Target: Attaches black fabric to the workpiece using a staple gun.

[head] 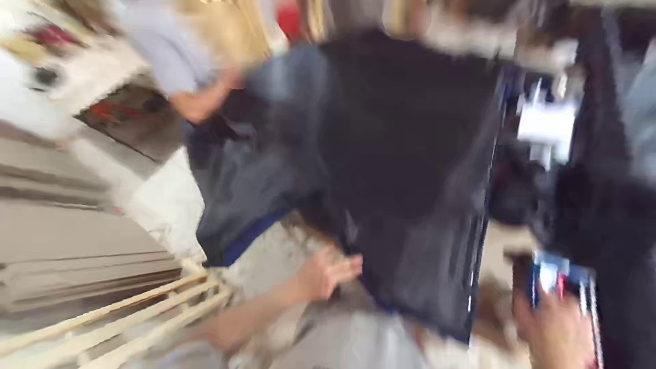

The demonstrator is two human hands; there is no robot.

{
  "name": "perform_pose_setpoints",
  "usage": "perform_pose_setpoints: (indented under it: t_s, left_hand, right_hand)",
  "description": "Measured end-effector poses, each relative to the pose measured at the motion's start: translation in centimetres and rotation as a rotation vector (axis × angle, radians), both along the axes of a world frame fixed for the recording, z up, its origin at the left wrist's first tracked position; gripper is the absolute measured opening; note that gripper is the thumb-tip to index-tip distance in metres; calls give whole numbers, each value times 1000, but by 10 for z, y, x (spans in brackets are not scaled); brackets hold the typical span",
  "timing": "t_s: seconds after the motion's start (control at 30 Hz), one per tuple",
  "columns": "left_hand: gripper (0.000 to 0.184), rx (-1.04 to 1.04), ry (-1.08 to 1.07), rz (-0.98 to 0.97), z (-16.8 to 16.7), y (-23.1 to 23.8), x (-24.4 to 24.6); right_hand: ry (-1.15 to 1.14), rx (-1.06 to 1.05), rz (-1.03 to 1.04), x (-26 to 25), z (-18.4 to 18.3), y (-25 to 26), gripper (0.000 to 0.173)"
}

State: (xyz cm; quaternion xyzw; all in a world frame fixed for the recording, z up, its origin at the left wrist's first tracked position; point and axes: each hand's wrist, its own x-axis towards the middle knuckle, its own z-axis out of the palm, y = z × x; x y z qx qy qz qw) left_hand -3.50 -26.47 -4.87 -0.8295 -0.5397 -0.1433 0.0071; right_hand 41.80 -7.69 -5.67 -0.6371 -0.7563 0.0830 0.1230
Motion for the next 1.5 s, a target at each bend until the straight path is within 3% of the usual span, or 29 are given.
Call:
perform_pose_setpoints:
  t_s: [0.07, 0.17, 0.3, 0.47, 0.97, 1.13, 1.23, 1.4, 1.5]
  left_hand:
    - [37, 28, -11, 36, -4, -4, 1]
    - [25, 74, -204, 62, -1, 22, 0]
    - [20, 15, -372, -129, 9, 44, 14]
    - [21, -46, -348, -377, -4, 63, 22]
    - [16, 194, -189, -601, -12, 76, 28]
    - [19, 170, -103, -659, -3, 77, 22]
    - [20, 99, -46, -604, 6, 73, 14]
    - [27, 242, -281, -170, -17, 23, 21]
    - [38, 150, -358, -157, -32, -4, 52]
  right_hand:
    - [84, -49, 122, -30, 20, -35, 56]
    - [341, 28, 329, -103, 20, -76, 37]
    - [445, 109, 406, -156, 6, -121, 20]
    - [364, 54, 374, -178, 14, -142, 20]
    - [245, 425, 166, -214, -18, -167, 12]
    - [187, 382, 215, -216, -15, -174, 15]
    - [131, 353, 239, -215, -15, -180, 17]
    - [168, 380, 228, -214, -25, -188, 20]
    - [188, 397, 223, -214, -27, -190, 18]
